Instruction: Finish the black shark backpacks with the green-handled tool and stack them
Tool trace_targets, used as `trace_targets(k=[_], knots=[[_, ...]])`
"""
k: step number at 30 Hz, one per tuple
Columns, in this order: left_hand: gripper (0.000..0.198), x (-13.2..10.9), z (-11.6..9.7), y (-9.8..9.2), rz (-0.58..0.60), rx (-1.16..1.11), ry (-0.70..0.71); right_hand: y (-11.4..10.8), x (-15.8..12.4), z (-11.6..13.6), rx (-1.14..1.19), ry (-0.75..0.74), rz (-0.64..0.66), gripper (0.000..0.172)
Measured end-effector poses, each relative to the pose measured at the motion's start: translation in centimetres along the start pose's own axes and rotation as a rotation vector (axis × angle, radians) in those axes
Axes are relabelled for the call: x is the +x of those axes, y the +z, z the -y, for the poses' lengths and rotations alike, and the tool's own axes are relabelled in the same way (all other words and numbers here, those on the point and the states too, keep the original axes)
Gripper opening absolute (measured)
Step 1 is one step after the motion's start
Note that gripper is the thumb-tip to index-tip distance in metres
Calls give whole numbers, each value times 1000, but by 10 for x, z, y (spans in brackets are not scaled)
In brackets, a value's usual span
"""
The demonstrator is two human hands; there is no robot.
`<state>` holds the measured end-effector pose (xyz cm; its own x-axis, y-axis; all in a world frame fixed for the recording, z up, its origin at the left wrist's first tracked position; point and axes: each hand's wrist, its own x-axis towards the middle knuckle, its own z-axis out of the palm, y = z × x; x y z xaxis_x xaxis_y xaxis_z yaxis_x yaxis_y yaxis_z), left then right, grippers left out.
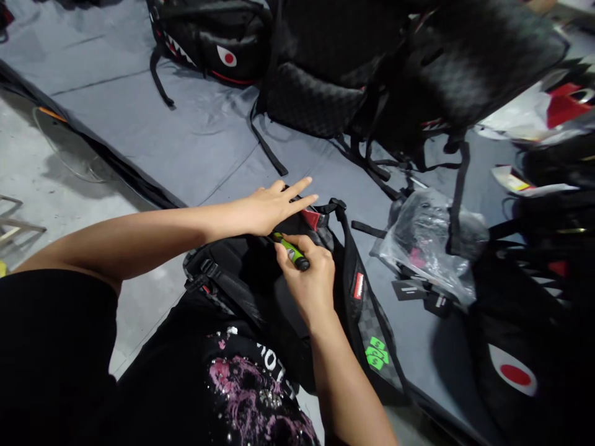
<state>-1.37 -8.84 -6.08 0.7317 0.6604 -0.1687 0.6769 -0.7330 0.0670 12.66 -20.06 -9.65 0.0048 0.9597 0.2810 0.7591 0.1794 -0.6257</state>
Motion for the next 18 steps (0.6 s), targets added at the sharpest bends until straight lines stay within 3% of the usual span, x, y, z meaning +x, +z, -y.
trace_targets(k=[18], knots=[[98, -1, 2, 2, -19, -21, 25, 0, -3, 1, 42, 83, -35, 15]])
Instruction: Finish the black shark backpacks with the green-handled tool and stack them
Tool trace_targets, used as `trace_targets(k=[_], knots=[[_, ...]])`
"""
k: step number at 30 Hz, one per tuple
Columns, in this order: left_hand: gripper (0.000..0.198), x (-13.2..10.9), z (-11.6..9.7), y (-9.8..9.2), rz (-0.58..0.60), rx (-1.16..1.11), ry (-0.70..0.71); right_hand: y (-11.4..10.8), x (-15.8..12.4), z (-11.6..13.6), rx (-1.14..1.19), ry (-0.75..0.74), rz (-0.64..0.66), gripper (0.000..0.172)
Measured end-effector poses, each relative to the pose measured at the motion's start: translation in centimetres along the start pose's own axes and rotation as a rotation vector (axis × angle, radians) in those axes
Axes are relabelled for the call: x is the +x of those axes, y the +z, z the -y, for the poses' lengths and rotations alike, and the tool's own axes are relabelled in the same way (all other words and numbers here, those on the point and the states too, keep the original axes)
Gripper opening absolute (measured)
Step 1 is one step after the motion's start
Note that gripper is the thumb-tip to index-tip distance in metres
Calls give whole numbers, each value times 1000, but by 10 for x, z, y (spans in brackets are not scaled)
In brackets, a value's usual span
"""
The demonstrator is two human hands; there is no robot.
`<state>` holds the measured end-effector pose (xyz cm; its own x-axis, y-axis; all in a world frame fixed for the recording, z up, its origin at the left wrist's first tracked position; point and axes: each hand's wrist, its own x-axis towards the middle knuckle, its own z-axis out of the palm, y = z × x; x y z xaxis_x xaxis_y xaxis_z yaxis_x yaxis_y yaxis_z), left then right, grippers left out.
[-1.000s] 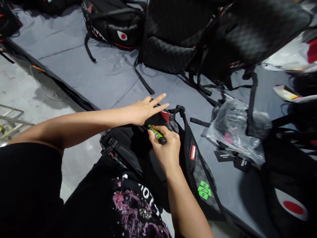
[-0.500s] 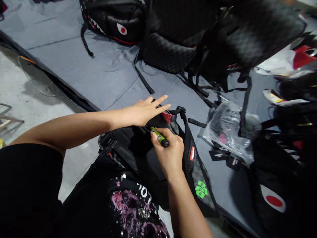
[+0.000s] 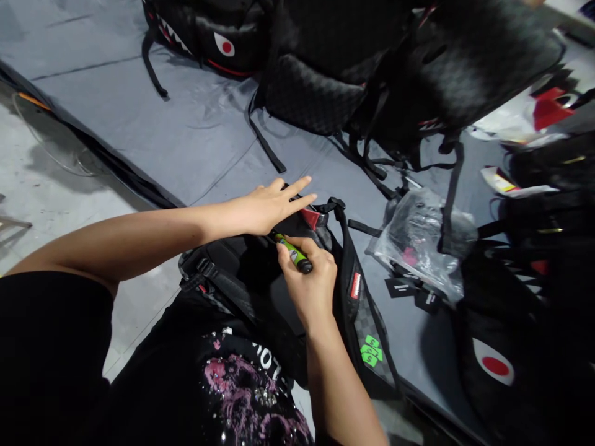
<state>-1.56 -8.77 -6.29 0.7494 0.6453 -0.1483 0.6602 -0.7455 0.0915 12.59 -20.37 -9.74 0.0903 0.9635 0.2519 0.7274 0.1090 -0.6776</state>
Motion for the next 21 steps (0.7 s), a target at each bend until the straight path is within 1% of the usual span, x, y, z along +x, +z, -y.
trace_targets(k=[4, 8, 13, 17, 21], knots=[[98, 2, 0, 0, 30, 2, -2, 4, -2, -3, 56, 66, -16, 15], [97, 5, 2, 4, 17, -13, 2, 12, -1, -2, 146, 45, -36, 15], [95, 4, 4, 6, 12, -33, 14, 11, -1, -1, 36, 3, -98, 12], [95, 3, 3, 4, -3, -44, 7, 8, -2, -3, 93, -2, -62, 12], [96, 3, 2, 5, -4, -47, 8, 6, -3, -4, 5, 10, -90, 13]])
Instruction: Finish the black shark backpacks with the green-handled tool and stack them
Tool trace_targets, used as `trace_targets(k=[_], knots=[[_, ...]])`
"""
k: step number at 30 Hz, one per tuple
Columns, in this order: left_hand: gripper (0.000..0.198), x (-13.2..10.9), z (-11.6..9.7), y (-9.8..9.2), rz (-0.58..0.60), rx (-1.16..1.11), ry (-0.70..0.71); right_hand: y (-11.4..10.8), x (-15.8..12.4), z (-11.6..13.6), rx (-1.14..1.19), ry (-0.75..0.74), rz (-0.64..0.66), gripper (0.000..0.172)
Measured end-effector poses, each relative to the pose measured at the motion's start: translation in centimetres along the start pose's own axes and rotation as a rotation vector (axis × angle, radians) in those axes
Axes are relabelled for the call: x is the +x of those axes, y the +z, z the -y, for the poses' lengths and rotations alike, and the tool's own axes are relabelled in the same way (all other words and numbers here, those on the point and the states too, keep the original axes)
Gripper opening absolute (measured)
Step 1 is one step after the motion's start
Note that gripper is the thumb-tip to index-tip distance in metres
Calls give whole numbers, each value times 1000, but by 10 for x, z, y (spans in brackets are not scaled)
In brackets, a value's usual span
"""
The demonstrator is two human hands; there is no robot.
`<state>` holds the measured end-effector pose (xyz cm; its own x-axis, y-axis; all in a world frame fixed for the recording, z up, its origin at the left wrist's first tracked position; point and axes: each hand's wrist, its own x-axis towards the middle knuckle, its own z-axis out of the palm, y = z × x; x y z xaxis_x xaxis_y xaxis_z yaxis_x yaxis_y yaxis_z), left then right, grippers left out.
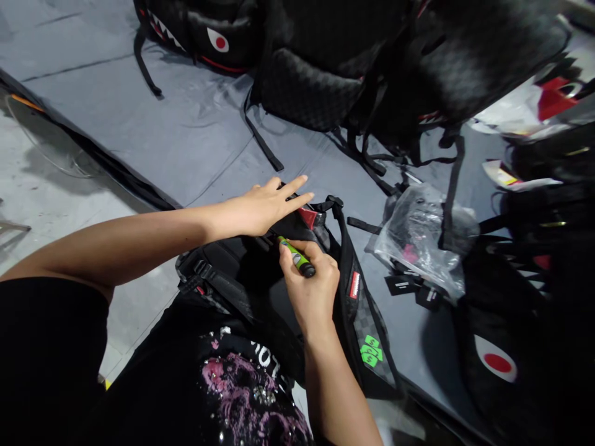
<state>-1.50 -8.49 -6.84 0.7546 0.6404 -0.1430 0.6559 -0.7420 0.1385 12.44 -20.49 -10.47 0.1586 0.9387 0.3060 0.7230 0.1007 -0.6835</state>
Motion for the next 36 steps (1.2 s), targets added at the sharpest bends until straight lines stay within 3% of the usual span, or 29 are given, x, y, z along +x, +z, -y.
trace_targets(k=[20, 36], knots=[[95, -1, -3, -6, 38, 22, -24, 1, 3, -4, 199, 101, 70, 16], [95, -1, 1, -4, 19, 18, -9, 3, 5, 0, 120, 99, 51, 13]])
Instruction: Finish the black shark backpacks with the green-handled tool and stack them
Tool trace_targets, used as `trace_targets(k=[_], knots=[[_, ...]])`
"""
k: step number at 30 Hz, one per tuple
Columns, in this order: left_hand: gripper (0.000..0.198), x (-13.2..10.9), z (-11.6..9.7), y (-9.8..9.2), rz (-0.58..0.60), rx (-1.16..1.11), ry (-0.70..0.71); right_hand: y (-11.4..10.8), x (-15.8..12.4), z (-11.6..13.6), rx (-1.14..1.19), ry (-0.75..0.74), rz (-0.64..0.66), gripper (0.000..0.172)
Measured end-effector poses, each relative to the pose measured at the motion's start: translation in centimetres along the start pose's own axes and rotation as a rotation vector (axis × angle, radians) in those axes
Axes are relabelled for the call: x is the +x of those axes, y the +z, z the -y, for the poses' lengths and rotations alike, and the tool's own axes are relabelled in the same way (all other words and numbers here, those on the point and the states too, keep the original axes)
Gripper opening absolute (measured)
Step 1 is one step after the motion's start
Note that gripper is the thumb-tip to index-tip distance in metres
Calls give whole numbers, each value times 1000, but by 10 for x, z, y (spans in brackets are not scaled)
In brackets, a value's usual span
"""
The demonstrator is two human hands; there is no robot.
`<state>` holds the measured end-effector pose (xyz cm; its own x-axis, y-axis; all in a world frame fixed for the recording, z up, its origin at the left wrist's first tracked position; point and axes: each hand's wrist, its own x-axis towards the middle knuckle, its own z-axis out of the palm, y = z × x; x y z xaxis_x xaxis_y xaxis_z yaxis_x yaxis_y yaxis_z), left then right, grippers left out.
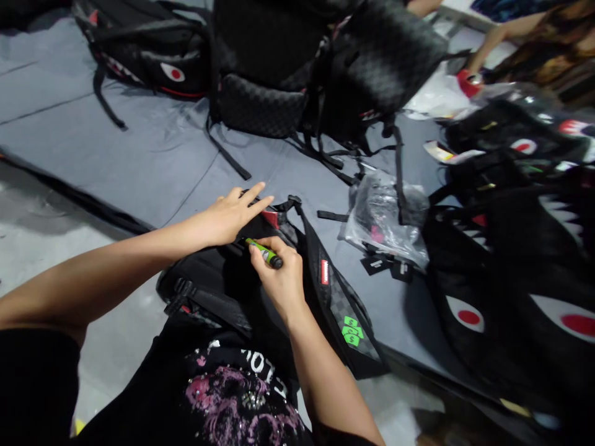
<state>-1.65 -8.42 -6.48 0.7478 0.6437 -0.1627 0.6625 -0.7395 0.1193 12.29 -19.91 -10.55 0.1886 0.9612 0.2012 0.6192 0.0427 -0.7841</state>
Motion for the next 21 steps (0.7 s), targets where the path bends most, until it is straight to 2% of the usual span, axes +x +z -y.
trace_targets(k=[3, 6, 8, 10, 12, 15, 18, 21], knots=[[97, -1, 5, 2, -40, 5, 11, -19, -8, 9, 8, -40, -52, 8], [93, 2, 9, 3, -48, -7, 13, -58, -15, 6, 80, -151, -205, 10], [91, 4, 8, 3, -36, -18, 6, -93, -15, -15, 49, -134, -415, 14], [91, 4, 6, 3, -24, -13, -4, -129, -11, -53, -115, 49, -597, 19], [91, 5, 5, 3, -25, 7, -16, -160, -3, -102, -403, 471, -538, 24], [93, 5, 4, 5, -37, 21, -25, -189, 9, -169, -478, 731, -465, 20], [92, 5, 3, 5, -43, 11, -30, -195, 15, -210, -487, 847, -410, 27], [91, 4, 1, 3, -62, 6, -36, -189, 19, -227, -486, 824, -374, 29]])
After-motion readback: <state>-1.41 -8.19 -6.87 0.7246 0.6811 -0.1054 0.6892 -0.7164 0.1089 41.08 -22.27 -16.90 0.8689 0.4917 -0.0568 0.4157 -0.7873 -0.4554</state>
